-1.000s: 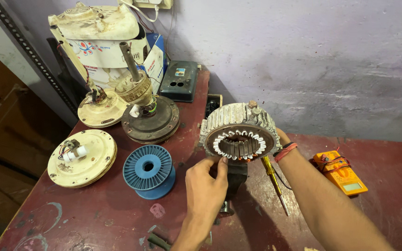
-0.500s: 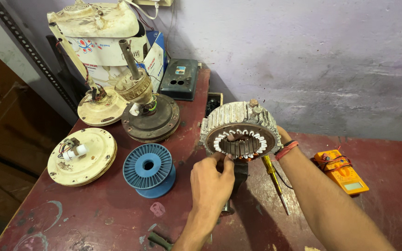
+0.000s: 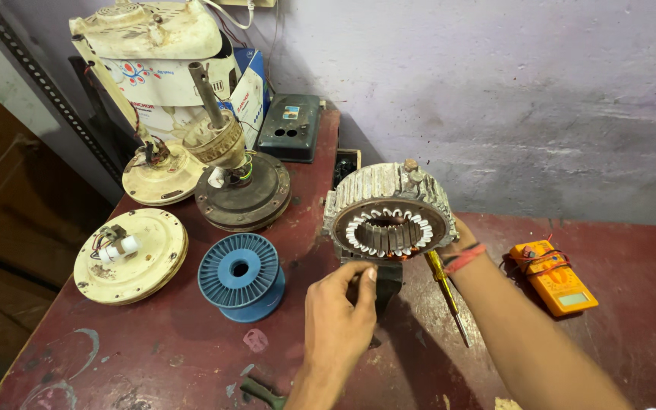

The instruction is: The person holds a motor stator clamped in a vise and uses a screwdriver to adjust or inspect the copper windings. They rotate the stator to access different sections and continue manipulating the internal components throughout the clip.

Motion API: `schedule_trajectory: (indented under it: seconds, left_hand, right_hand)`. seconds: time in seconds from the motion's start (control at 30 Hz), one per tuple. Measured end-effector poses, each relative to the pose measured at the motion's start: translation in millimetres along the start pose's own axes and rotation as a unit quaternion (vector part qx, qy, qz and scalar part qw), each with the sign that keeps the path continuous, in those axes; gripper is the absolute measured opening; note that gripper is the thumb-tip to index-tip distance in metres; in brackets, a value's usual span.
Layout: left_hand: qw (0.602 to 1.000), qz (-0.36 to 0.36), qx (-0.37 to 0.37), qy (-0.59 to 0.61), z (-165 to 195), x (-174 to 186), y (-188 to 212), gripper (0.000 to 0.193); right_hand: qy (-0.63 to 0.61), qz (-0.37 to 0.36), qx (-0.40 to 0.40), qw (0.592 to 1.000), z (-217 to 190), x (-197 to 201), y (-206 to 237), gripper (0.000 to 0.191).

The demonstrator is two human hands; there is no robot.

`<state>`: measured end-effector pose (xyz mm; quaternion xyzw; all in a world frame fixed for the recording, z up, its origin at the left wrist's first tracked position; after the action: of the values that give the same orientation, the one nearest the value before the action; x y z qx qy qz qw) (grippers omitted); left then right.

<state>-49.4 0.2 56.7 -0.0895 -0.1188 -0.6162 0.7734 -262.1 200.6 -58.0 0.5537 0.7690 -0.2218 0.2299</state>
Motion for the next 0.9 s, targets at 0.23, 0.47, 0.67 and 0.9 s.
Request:
schedule_trajectory:
  seconds: [0.23, 0.47, 0.67, 0.9]
  left_hand:
    - [0.993, -0.030, 0.101, 0.052, -7, -18, -7, 0.022]
    - [0.990, -0.018, 0.066, 0.127, -2, -24, -10, 0.021]
    - [0.995, -0.022, 0.026, 0.097, -7, -17, 1, 0.021]
    - [0.996, -0.015, -0.082, 0.044, 3, -1, 9, 0.018]
  right_hand:
    - [-0.022, 0.337, 0.167, 0.926, -17, 11, 95, 0.024]
    - [0.233, 0.240, 0.459, 0.823, -21, -63, 216, 0.018]
    - [0.428, 0.241, 0.281, 0.824, -16, -119, 227, 0.015]
    - [0.357, 0.219, 0.260, 0.870, -22, -147, 189, 0.016]
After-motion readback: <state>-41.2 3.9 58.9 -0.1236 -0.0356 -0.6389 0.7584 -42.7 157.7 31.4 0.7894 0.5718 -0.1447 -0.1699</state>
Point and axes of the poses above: each hand's wrist, its own y-axis away from the middle knuckle, its own x-axis out of the back of the hand, z = x × y, the point moved 7 cm from there along -y, towards the middle knuckle, and after that the axes turned 11 degrees about x, right-handed, at the moved point
